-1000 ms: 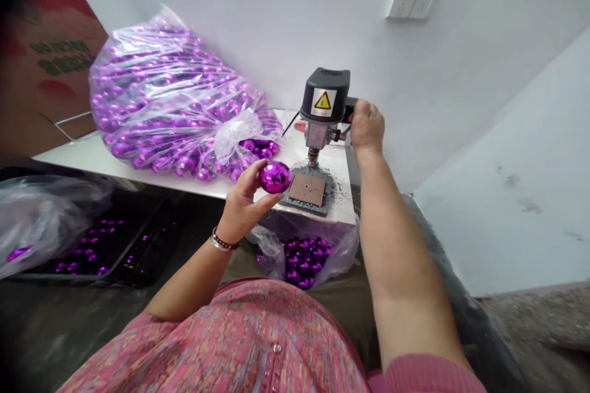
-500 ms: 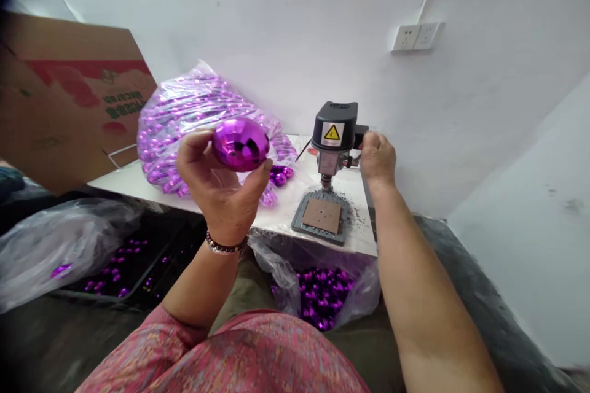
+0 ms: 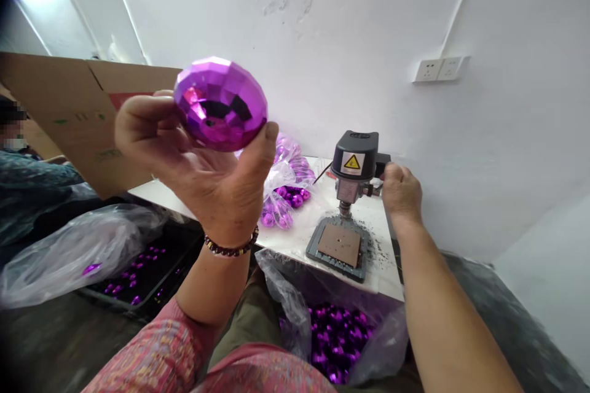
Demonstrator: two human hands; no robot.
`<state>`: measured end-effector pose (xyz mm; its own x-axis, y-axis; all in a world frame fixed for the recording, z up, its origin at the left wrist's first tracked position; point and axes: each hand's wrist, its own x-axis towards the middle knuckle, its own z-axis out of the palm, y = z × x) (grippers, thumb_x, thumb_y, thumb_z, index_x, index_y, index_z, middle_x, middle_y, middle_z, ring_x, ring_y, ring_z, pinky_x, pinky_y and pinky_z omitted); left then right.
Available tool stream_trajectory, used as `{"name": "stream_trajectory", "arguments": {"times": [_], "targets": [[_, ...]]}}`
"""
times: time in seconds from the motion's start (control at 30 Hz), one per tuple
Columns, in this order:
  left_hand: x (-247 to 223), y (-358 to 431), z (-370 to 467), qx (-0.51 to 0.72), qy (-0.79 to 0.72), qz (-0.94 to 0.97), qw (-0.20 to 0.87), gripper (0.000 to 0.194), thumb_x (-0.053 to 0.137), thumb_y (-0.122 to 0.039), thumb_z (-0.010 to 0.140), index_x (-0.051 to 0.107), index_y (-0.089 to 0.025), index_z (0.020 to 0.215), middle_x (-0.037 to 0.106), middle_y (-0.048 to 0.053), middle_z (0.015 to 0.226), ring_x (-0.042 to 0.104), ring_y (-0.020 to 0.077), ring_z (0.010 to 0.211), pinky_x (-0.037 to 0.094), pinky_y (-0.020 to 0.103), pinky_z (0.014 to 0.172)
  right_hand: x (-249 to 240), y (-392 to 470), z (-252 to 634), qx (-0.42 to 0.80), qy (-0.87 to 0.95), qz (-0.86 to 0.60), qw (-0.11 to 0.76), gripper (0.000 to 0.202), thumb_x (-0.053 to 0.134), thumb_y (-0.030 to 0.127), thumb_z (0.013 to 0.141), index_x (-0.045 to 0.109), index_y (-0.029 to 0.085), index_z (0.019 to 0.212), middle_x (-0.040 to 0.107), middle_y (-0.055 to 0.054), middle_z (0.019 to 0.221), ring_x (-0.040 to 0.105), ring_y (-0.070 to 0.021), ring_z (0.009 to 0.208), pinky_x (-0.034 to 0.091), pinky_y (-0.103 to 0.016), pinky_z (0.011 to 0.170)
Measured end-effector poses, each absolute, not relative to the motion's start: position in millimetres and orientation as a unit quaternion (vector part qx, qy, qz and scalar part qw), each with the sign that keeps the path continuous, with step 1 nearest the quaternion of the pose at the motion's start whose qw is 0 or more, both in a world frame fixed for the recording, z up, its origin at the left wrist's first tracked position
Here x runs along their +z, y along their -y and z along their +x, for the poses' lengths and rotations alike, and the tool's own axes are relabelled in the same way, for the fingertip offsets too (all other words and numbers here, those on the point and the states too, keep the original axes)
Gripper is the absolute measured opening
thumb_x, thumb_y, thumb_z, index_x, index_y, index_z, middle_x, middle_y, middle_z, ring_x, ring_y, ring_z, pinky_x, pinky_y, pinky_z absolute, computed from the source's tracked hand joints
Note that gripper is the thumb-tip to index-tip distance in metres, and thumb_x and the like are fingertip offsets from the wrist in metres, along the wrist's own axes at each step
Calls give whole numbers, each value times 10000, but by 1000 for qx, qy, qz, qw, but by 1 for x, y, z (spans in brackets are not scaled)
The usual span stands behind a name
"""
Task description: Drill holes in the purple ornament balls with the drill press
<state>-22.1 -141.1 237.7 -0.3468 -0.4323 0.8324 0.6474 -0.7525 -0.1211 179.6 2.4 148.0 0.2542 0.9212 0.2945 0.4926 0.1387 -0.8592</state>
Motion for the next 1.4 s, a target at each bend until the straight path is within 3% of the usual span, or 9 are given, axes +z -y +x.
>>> {"name": "stream_trajectory", "arguments": {"times": [0.17,0.33,0.5,0.6,0.8,1.13,1.23,1.4], "targets": [[252,141,-24,-810,110,-468,335,599,744,-683,789,434,-321,1152,372,15,1138,553,136,961,597,301,766,149,-1,179,230,561,-619,500,514,554,516,928,578,138,1275,604,-103,1279,588,-154,1206,561,-394,1068],[253,151,-28,-821,118,-493,263,514,843,-365,816,439,-295,1125,386,13,1161,570,90,932,570,229,743,145,-2,182,235,557,-607,516,504,541,518,934,585,141,1266,602,-105,1285,586,-154,1206,561,-390,1067],[245,141,-41,-794,211,-485,299,629,807,-517,825,391,-313,1251,422,45,1252,607,213,1186,604,345,914,140,-5,185,232,560,-601,520,508,543,518,933,582,138,1268,603,-107,1281,588,-154,1204,562,-393,1064],[241,130,-50,-789,229,-500,274,757,849,-493,788,344,-337,1330,430,54,1323,577,275,1306,594,385,983,140,-6,186,231,561,-607,513,513,543,519,933,581,130,1266,605,-109,1274,590,-157,1200,565,-395,1056],[234,125,-56,-790,235,-520,224,767,845,-490,793,316,-352,1330,420,50,1320,586,274,1298,601,401,987,141,-3,185,225,552,-622,507,518,548,522,930,583,123,1258,613,-105,1255,594,-155,1193,564,-396,1055],[210,116,-48,-780,275,-493,271,761,861,-474,772,337,-328,1304,432,61,1317,546,271,1310,592,402,979,135,-5,186,215,543,-627,516,512,541,526,933,591,116,1235,625,-102,1216,605,-144,1156,573,-381,1027],[199,111,-53,-773,287,-504,257,772,878,-454,757,342,-330,1298,437,61,1320,546,258,1300,586,390,983,134,-5,186,199,543,-627,522,507,527,552,935,609,106,1162,645,-78,1105,615,-111,1059,574,-340,978],[186,103,-59,-771,290,-516,237,726,875,-452,763,363,-328,1263,436,53,1326,561,239,1275,589,373,985,134,-3,186,149,556,-616,538,491,335,510,945,631,132,846,592,-56,744,539,-120,740,498,-326,745]]}}
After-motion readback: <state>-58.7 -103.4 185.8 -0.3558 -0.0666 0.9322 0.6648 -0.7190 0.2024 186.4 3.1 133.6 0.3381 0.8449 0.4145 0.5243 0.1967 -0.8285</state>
